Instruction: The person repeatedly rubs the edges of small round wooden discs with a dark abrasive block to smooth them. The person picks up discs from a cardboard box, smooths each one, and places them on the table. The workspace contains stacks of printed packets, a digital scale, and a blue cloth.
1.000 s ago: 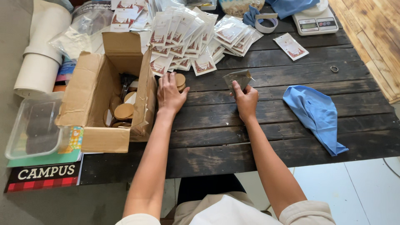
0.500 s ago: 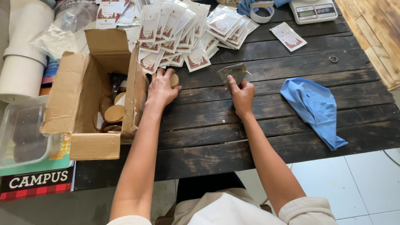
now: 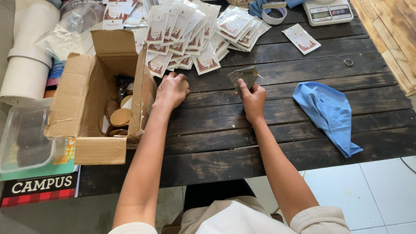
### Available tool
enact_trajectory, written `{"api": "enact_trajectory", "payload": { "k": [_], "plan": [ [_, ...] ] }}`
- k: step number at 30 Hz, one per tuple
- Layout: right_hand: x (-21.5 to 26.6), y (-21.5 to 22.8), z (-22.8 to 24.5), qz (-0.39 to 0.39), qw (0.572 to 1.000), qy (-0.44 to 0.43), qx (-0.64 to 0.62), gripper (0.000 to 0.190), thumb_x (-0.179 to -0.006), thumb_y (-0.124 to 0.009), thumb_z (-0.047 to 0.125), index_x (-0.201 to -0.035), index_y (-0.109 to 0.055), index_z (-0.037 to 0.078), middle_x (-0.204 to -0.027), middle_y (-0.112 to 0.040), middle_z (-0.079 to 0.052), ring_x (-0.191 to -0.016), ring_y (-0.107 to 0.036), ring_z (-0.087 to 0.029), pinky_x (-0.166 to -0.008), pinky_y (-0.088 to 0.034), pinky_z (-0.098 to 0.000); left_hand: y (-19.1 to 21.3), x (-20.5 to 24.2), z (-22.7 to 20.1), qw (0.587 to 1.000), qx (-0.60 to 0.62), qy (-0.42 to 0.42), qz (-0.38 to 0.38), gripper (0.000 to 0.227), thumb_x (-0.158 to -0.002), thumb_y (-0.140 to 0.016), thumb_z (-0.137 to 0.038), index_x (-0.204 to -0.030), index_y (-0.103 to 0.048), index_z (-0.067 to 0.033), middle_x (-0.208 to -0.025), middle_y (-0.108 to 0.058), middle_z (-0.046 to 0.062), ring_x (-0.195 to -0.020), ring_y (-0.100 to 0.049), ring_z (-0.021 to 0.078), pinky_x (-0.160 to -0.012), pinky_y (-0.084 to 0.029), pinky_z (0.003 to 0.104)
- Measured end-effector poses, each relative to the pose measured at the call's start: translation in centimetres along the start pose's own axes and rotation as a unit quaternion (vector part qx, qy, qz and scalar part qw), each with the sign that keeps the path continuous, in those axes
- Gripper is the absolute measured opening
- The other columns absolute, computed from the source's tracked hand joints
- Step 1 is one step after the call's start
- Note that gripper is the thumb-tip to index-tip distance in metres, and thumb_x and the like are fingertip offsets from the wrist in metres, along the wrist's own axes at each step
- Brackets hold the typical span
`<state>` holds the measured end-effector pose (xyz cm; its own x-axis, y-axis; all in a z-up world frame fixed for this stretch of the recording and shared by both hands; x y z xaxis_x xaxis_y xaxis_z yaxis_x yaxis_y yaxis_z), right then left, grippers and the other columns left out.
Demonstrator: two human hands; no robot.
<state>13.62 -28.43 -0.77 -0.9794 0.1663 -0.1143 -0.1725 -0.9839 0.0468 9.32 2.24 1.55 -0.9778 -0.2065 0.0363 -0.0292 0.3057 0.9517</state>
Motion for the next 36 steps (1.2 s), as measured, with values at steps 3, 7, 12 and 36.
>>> {"api": "enact_trajectory", "payload": {
  "k": [3, 7, 12, 36],
  "plan": [
    [0.2, -0.1, 0.5, 0.004, 1.0, 0.0, -0.007, 0.031, -0.094, -0.08, 0.031, -0.073, -0.071, 0.009, -0.055, -0.067, -0.008, -0.043, -0.05, -0.008, -0.042, -0.041, -0.0225, 1.3, 1.1, -1.1, 1.0, 0.013, 0.007, 0.017, 0.06, -0.081, -0.076, -0.048, -0.135, -0.06, -0.0282, -0.133, -0.052, 0.007, -0.129, -0.05, 0.0328, -0.097, -0.056, 0.055],
    [0.6, -0.1, 1.1, 0.008, 1.0, 0.006, 0.005, 0.032, -0.094, -0.08, 0.032, -0.072, -0.071, 0.009, -0.055, -0.067, -0.008, -0.042, -0.05, -0.009, -0.042, -0.04, -0.0231, 0.7, 0.9, -1.3, 1.0, 0.009, 0.006, 0.01, 0.059, -0.083, -0.073, -0.049, -0.135, -0.061, -0.0252, -0.131, -0.053, 0.009, -0.128, -0.051, 0.034, -0.094, -0.056, 0.056],
    [0.6, -0.2, 2.1, 0.004, 1.0, 0.003, 0.0, 0.032, -0.093, -0.08, 0.031, -0.072, -0.071, 0.009, -0.055, -0.066, -0.007, -0.042, -0.05, -0.008, -0.042, -0.041, -0.023, -0.1, 0.5, -1.7, 0.997, 0.016, -0.023, -0.066, 0.034, -0.088, -0.073, -0.035, -0.114, -0.066, -0.0153, -0.119, -0.056, 0.009, -0.118, -0.055, 0.0336, -0.086, -0.059, 0.052],
    [0.8, 0.1, 2.2, -0.001, 1.0, 0.007, 0.017, 0.032, -0.092, -0.081, 0.032, -0.071, -0.073, 0.009, -0.056, -0.068, -0.006, -0.044, -0.052, -0.009, -0.044, -0.042, -0.0252, 0.4, 0.7, -1.4, 0.996, 0.013, -0.022, -0.091, 0.024, -0.088, -0.072, -0.027, -0.108, -0.067, -0.0145, -0.115, -0.058, 0.012, -0.113, -0.058, 0.0377, -0.086, -0.058, 0.051]
  ]
}}
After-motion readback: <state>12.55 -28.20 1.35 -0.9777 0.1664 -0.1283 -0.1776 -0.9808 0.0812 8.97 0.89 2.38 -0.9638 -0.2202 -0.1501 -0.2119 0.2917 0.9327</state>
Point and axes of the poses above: each hand's wrist, its own x-axis away from the middle knuckle, its own y-axis out of the back of the hand, z = x × y, the point moved 7 cm from there along -x, towards the middle knuckle
